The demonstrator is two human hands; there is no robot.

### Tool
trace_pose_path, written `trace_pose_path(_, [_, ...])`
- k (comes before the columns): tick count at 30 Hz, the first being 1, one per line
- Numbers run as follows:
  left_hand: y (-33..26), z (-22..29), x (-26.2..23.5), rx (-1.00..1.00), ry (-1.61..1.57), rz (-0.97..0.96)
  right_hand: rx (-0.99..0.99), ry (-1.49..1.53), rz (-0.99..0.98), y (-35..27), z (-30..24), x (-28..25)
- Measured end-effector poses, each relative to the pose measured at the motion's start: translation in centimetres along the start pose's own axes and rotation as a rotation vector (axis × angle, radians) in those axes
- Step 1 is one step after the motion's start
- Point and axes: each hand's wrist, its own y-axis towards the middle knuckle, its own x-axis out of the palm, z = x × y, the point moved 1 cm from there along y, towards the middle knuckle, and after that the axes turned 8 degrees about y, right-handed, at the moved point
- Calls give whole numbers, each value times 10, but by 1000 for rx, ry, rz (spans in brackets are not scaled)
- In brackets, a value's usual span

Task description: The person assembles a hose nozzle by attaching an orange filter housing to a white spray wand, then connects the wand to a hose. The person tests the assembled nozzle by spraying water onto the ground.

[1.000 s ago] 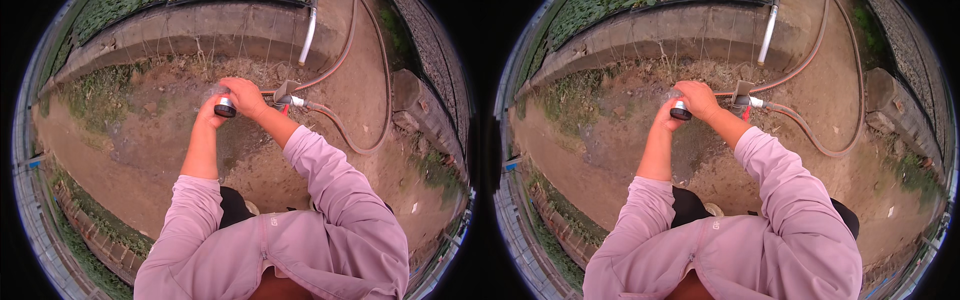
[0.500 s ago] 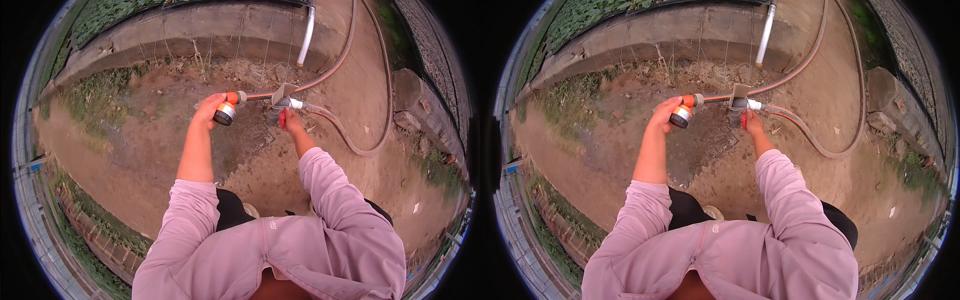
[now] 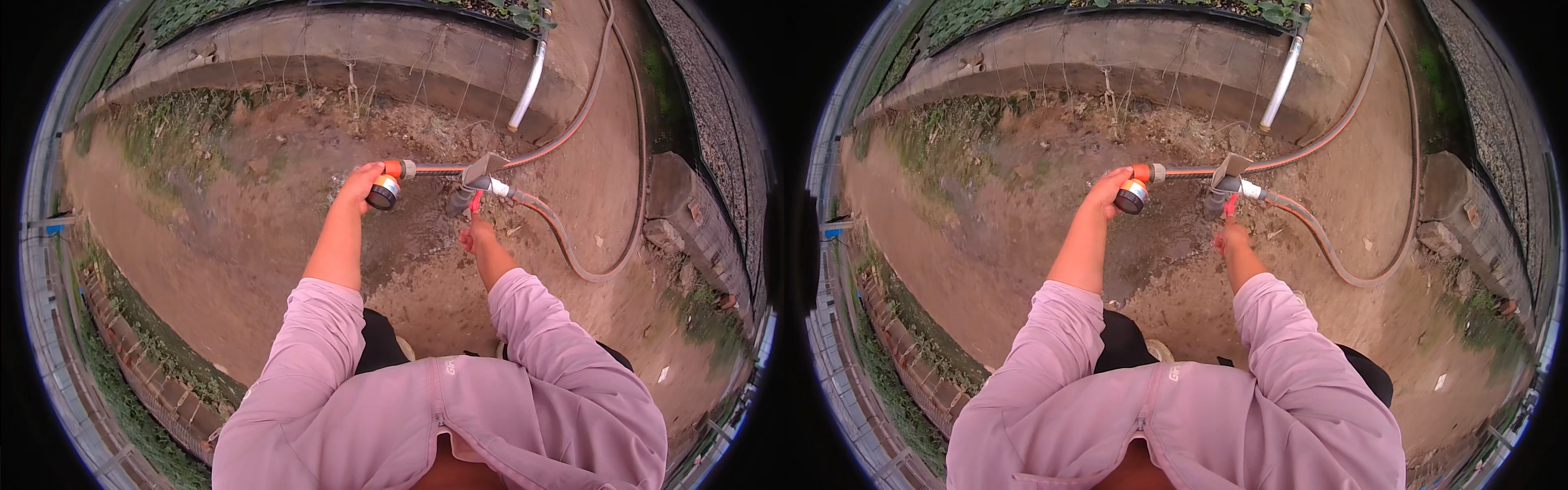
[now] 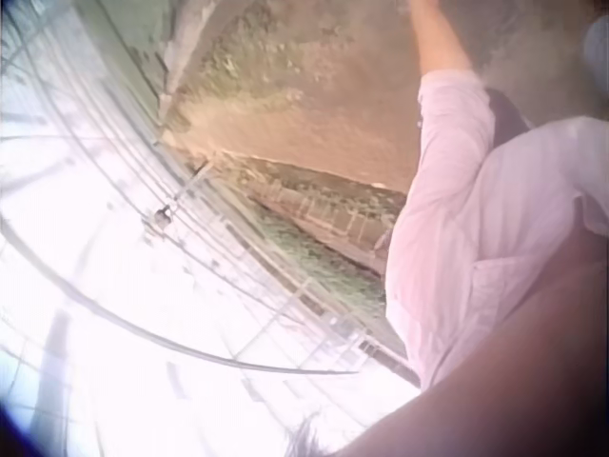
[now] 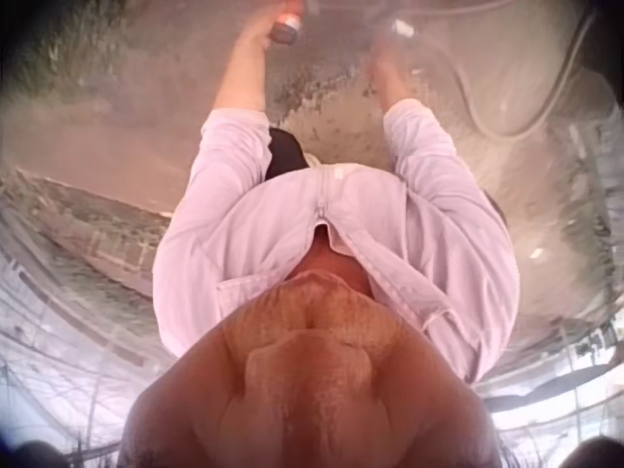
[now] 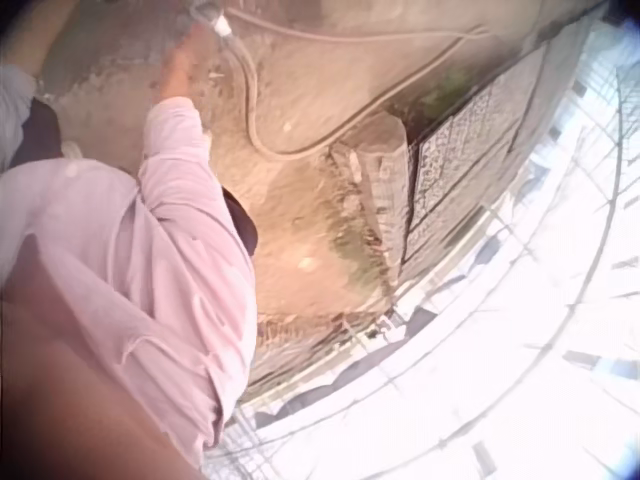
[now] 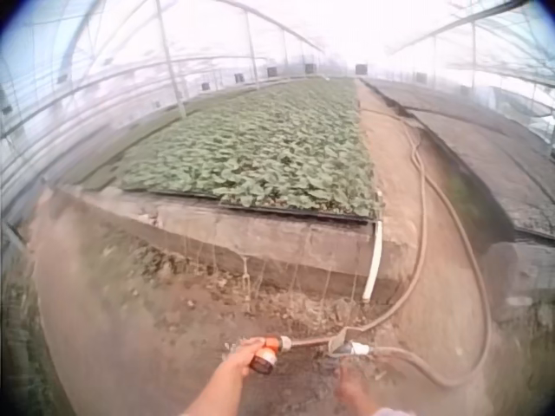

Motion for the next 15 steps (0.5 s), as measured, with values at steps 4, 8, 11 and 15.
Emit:
trace_pose_path(4, [24,-23,-14,-41,61,53,85,-314,-337,-64,31,14])
trace_pose_path(8, [17,-18,-14,-44,-19,213,-154,-297,-487,-127,1,33])
trace_pose_path(11, [-1,-3,-7,24,-344,235,-472,-282,-491,-175,-41,44])
trace_pose_path(15, [-62,21,38,140,-688,228,-556,-265,-545,-229,-76,57])
